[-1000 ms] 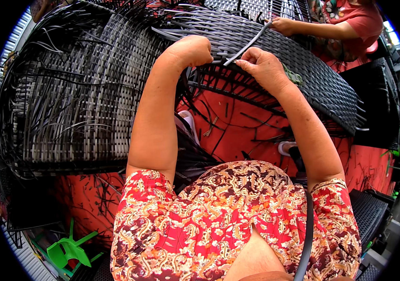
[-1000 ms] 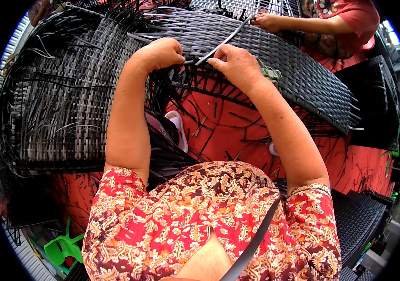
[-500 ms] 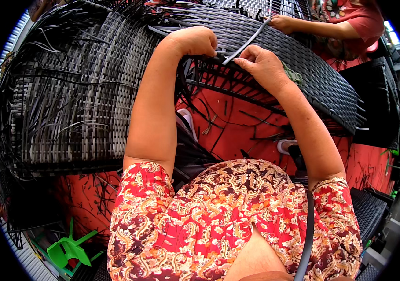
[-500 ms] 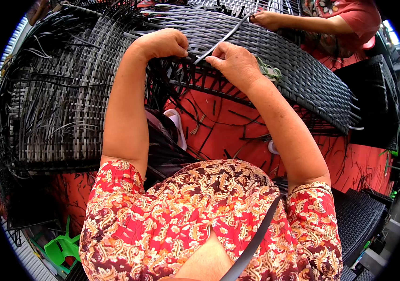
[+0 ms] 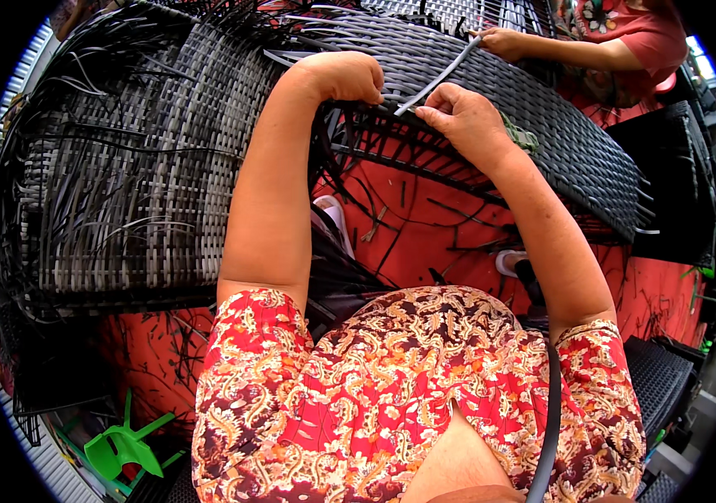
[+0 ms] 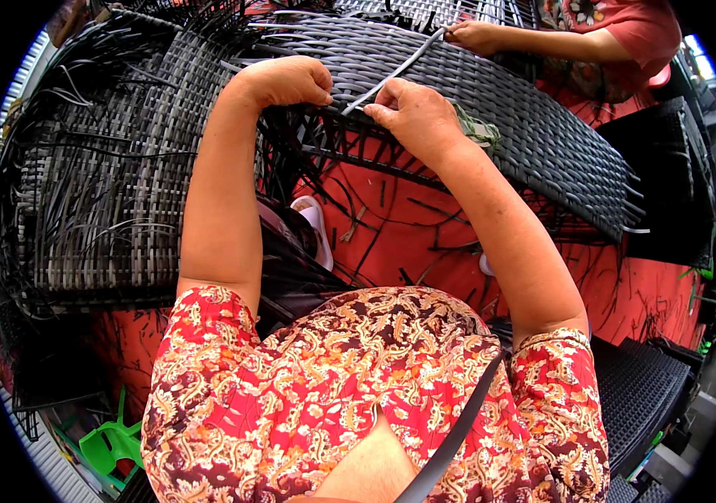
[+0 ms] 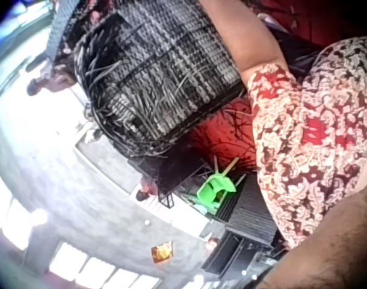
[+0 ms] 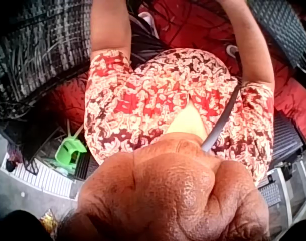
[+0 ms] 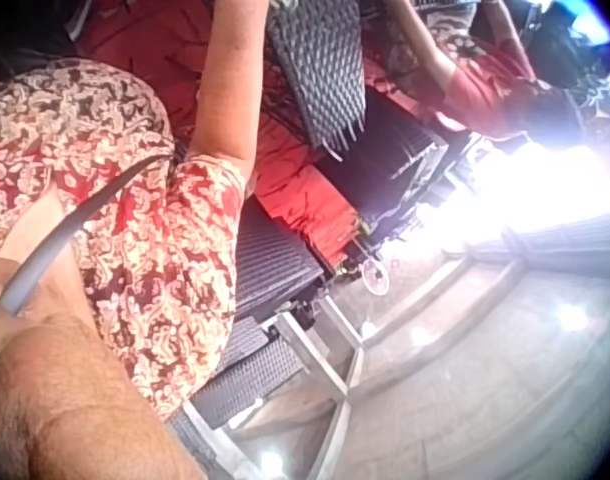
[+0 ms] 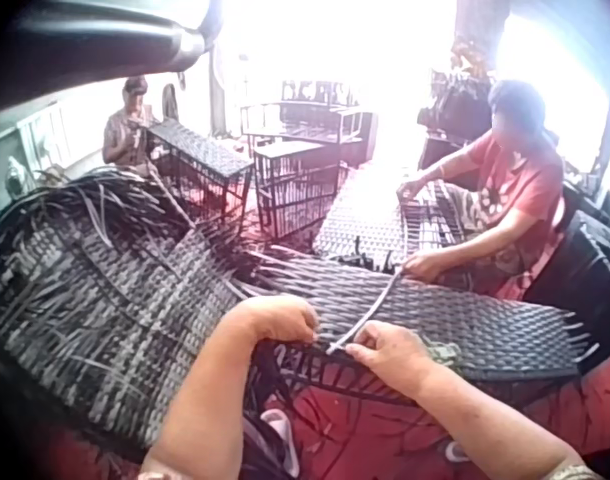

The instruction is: The person weaves black synthetic strips into a furniture component by hand, using a small tool to tuck the ends and align the weave.

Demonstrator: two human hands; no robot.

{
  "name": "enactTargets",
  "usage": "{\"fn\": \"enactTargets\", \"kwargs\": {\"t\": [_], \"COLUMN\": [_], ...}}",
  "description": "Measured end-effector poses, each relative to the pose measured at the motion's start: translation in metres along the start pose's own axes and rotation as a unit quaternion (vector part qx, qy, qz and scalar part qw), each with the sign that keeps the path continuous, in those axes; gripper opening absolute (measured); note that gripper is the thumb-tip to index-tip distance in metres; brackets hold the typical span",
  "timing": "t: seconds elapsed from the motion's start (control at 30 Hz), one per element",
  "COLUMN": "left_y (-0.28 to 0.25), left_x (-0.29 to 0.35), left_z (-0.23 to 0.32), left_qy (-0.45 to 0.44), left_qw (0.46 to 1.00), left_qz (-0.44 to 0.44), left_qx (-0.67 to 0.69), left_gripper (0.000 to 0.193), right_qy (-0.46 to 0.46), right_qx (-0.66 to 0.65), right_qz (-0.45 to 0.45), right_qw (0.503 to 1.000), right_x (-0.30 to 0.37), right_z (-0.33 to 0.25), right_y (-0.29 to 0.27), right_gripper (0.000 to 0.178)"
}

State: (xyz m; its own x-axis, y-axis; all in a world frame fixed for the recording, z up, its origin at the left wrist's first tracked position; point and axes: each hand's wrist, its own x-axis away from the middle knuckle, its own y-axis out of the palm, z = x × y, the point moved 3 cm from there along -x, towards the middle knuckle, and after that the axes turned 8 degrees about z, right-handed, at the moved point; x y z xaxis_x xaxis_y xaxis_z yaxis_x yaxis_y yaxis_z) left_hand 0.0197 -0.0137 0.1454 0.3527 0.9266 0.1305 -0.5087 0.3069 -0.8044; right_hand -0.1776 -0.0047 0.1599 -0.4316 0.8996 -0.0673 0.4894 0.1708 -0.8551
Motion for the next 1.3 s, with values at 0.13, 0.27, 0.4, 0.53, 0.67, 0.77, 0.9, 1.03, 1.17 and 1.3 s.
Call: {"fn": "enactTargets", "kwargs": {"t": [0.13,0.27,0.4,0.53,0.67,0.77,0.9,1.03,1.17,1.3], "left_y": [0.006,0.011,0.011,0.013,0.010,0.010,0.013,0.013,0.019,0.021], "left_x": [0.001,0.001,0.006,0.007,0.011,0.016,0.023,0.020,0.011,0.004], "left_z": [0.012,0.009,0.000,-0.007,0.002,0.003,0.000,0.001,-0.015,-0.015], "left_qy": [0.033,0.071,0.027,-0.001,-0.021,-0.007,-0.007,-0.052,-0.058,-0.092], "left_qw": [0.991,0.987,0.994,0.989,0.993,0.988,0.978,0.975,0.958,0.955], "left_qz": [0.037,0.080,0.091,0.088,0.110,0.148,0.202,0.191,0.208,0.175], "left_qx": [-0.127,-0.121,0.049,0.122,0.038,0.029,0.047,0.101,0.187,0.220], "left_gripper": [0.021,0.020,0.021,0.021,0.022,0.020,0.017,0.014,0.013,0.012], "right_qy": [-0.010,-0.047,-0.088,-0.081,-0.043,-0.031,-0.028,-0.041,-0.052,-0.044], "right_qx": [0.031,0.085,0.128,0.103,0.010,-0.053,-0.052,-0.043,-0.041,-0.027], "right_qz": [-0.012,-0.028,-0.023,-0.047,-0.056,-0.042,-0.027,-0.012,0.004,-0.002], "right_qw": [0.999,0.995,0.988,0.990,0.997,0.997,0.998,0.998,0.998,0.999], "right_x": [-0.006,-0.018,-0.024,-0.031,-0.029,-0.027,-0.023,-0.020,-0.015,-0.014], "right_z": [-0.003,-0.011,-0.022,-0.013,0.009,0.021,0.017,0.016,0.005,0.004], "right_y": [-0.001,-0.005,-0.018,-0.012,0.001,0.008,0.007,0.007,0.004,0.002], "right_gripper": [0.027,0.029,0.023,0.025,0.030,0.028,0.026,0.022,0.017,0.017]}}
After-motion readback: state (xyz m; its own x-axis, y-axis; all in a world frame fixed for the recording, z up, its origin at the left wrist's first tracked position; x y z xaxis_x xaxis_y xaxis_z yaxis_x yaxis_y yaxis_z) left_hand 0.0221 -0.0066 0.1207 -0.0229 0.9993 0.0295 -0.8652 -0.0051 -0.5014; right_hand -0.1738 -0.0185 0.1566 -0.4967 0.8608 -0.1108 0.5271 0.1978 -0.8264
